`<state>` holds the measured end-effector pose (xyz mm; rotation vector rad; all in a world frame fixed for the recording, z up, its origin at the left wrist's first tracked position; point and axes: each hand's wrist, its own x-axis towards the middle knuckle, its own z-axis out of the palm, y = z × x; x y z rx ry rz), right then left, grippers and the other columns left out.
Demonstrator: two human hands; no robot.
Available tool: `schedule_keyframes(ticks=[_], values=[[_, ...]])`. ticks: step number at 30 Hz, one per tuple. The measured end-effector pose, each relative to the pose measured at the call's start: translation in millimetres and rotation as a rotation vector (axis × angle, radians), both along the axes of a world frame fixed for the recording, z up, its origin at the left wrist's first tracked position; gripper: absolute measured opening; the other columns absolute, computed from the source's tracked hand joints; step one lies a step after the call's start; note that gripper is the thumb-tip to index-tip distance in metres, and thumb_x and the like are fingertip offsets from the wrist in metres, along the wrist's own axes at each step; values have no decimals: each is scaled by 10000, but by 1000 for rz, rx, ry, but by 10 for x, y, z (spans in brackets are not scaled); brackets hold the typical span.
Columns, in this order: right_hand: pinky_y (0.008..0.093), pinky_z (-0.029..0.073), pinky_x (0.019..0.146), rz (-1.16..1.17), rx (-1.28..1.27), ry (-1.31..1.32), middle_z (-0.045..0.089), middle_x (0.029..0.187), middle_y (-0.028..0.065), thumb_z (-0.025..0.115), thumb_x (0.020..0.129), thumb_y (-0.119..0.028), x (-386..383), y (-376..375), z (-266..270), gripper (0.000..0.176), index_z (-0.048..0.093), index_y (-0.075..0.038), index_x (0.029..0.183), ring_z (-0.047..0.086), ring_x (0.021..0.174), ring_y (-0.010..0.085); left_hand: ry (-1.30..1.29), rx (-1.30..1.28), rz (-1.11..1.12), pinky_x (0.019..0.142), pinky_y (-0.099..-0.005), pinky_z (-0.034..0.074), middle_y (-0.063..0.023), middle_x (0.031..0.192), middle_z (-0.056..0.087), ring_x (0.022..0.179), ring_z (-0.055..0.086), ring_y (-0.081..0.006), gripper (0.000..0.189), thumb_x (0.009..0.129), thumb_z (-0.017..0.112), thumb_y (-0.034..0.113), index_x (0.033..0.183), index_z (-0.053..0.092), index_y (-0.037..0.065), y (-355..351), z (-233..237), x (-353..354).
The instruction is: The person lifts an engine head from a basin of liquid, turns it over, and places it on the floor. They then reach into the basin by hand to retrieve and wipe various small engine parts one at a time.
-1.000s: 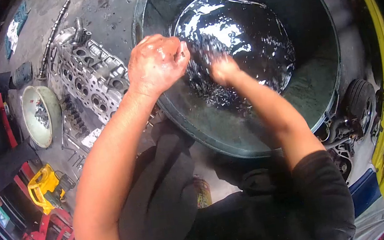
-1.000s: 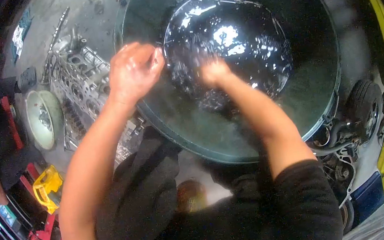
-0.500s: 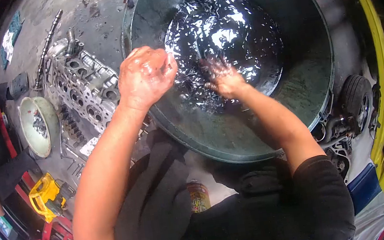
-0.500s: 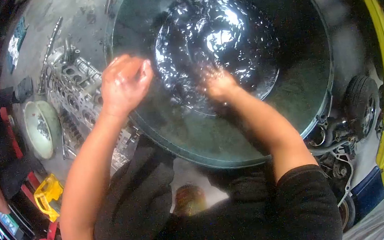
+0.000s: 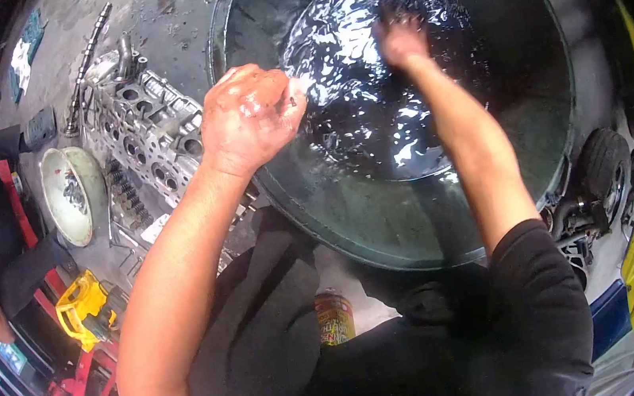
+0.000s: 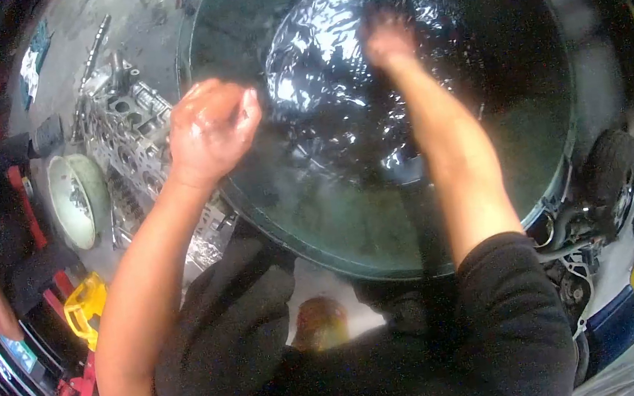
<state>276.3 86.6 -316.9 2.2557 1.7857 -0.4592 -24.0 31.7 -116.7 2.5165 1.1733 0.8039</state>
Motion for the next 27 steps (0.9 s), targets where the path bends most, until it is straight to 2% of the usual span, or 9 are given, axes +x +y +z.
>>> schedule_keyframes(ticks=[3,7,8,10,12,16,21,26,27], values=[[496,120,1202,212,0,-26,140,1601,172,231,1026,-476,-368,-658,118,651,207,-64,1530,75,1486,359,46,18,22,591,-407,482,-113,628,564,604,573,-305,151,770,705,97,664,605,56,-15,16,12],[493,-50,1202,434,-263,35,45,1624,98,262,1021,-451,-620,-1495,324,634,164,-108,1546,-17,1492,337,57,36,41,602,-417,487,-120,640,564,614,574,-315,165,786,692,129,669,596,61,-43,39,42],[510,-81,1193,589,-266,-115,-13,1627,72,245,1017,-482,-627,-1634,433,631,165,-155,1550,-59,1491,322,59,36,43,602,-419,487,-121,639,563,614,573,-316,166,787,690,131,670,595,61,-50,42,52],[577,-41,1185,724,-205,29,42,1627,124,482,932,-398,-450,-1792,428,628,336,-193,1508,11,1489,385,38,29,41,597,-422,480,-125,631,554,611,568,-323,156,789,682,112,673,595,55,-64,74,75],[573,-36,1188,787,-156,116,43,1632,88,484,930,-412,-207,-1677,404,610,351,-247,1501,23,1498,341,37,11,38,591,-421,475,-127,628,547,610,566,-323,149,790,678,101,676,595,52,-62,51,62],[536,33,1199,469,-174,-21,43,1630,107,373,978,-508,-19,-1203,40,636,220,-260,1544,99,1494,312,24,4,40,591,-410,476,-113,611,546,602,568,-310,176,781,681,99,648,574,55,-53,41,53],[560,70,1187,194,14,-70,159,1595,194,299,991,-551,207,-520,-15,689,39,-268,1563,167,1466,388,37,10,46,604,-397,497,-88,588,559,600,586,-283,198,766,687,137,621,569,72,-24,12,47],[613,40,1165,-4,-32,-25,85,1613,176,320,984,-560,407,-770,-176,723,63,-213,1564,10,1485,396,72,-18,61,610,-414,487,-122,664,581,649,594,-324,121,802,685,122,715,637,53,-51,44,19],[640,65,1153,-284,152,106,36,1622,156,345,977,-557,258,-1000,-92,742,65,-201,1565,-24,1479,416,64,-14,65,610,-416,487,-123,664,581,648,593,-326,128,804,683,127,712,634,53,-50,36,21]])
